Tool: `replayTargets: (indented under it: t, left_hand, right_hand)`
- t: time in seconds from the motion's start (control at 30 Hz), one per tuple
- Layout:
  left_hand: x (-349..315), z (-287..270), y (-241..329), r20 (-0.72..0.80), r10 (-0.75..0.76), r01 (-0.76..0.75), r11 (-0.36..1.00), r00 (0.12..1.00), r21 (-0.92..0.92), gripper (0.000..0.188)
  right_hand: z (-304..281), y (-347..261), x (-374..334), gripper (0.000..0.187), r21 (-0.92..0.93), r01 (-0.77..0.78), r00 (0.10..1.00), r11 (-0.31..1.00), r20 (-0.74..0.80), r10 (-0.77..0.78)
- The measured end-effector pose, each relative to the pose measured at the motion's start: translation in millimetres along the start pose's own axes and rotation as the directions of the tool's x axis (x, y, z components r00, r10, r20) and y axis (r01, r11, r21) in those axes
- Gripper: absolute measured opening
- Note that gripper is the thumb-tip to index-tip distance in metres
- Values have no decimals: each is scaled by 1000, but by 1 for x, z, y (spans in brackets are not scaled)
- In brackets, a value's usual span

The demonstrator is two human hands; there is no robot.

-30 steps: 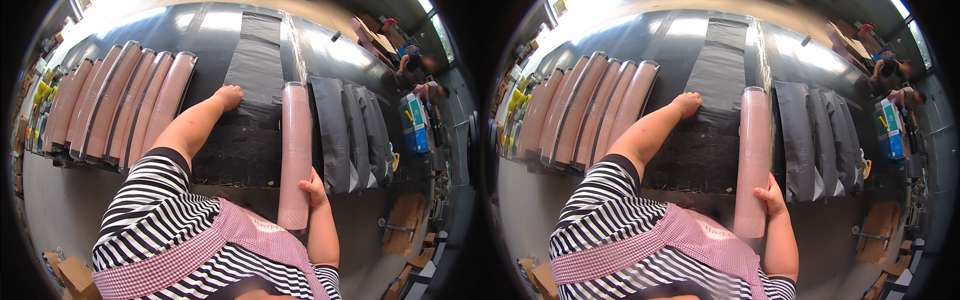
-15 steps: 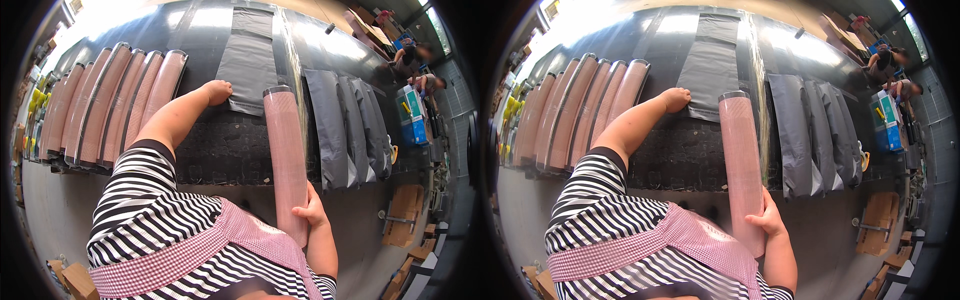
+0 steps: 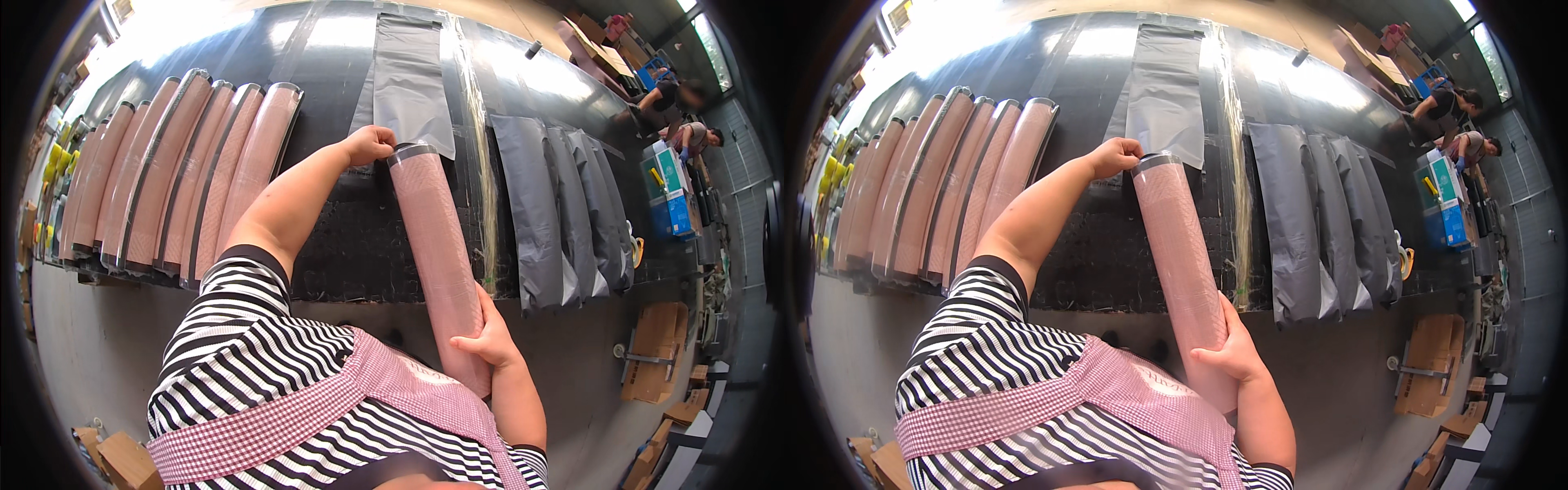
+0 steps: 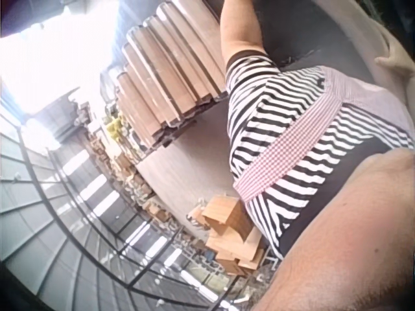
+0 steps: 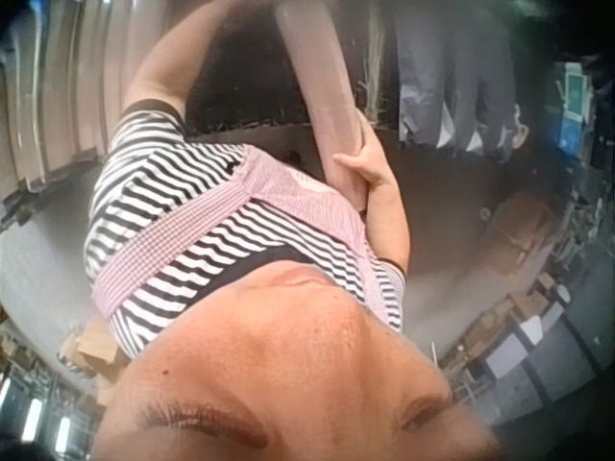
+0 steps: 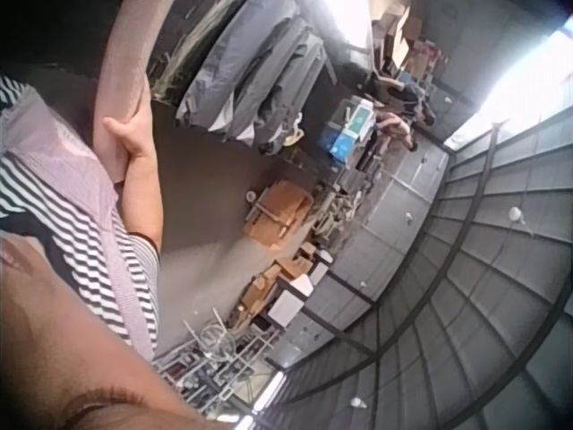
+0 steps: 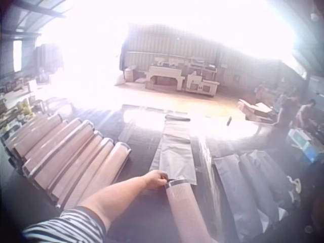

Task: The person repeatedly picks up cylindrical rolls, inserts them into gray plastic bags, and seals the bags with tape. The person uses a handheld tape dispenser to apply tape to the bag openings. The wrapped rolls are placed on a table alongside other completed units.

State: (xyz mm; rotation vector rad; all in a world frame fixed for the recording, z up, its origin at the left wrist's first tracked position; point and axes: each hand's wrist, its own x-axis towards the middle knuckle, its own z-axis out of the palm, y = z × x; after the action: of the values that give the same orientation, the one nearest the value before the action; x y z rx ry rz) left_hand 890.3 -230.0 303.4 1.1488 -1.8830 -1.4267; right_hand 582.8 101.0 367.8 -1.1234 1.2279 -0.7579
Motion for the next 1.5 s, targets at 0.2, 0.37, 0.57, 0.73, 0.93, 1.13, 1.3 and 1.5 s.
replayTargets:
  t: [0.2,0.37,0.57,0.73,0.93,1.13,1.3,1.5]
  left_hand:
    - [-6,0,22,-11,155,-154,986,988,66,14]
    - [12,4,20,-229,368,-301,911,901,280,13]
    - [7,7,4,-329,184,-127,974,926,187,14]
    - [-5,36,-5,-508,333,-165,923,794,348,13]
    - [-24,61,-2,-674,159,81,947,722,310,12]
    - [-133,100,23,-172,101,-98,995,980,25,9]
    - [-263,157,44,496,-25,113,982,868,-150,8]
    - [-193,131,52,-379,105,-128,991,919,-34,6]
  right_hand:
    - [6,12,16,117,-346,-29,993,938,-120,-13]
    - [45,-2,72,115,-374,-7,971,928,-223,-82]
    - [31,-6,126,73,-306,-204,977,930,-128,172]
    - [7,-7,240,46,-781,15,725,625,-421,-545]
    - [8,-36,282,36,-772,-125,948,623,-278,-153]
    - [-8,17,174,33,-613,229,973,756,123,-195]
    - [-2,66,19,35,-523,-109,812,845,443,379]
    - [43,25,90,18,92,-123,991,988,70,117]
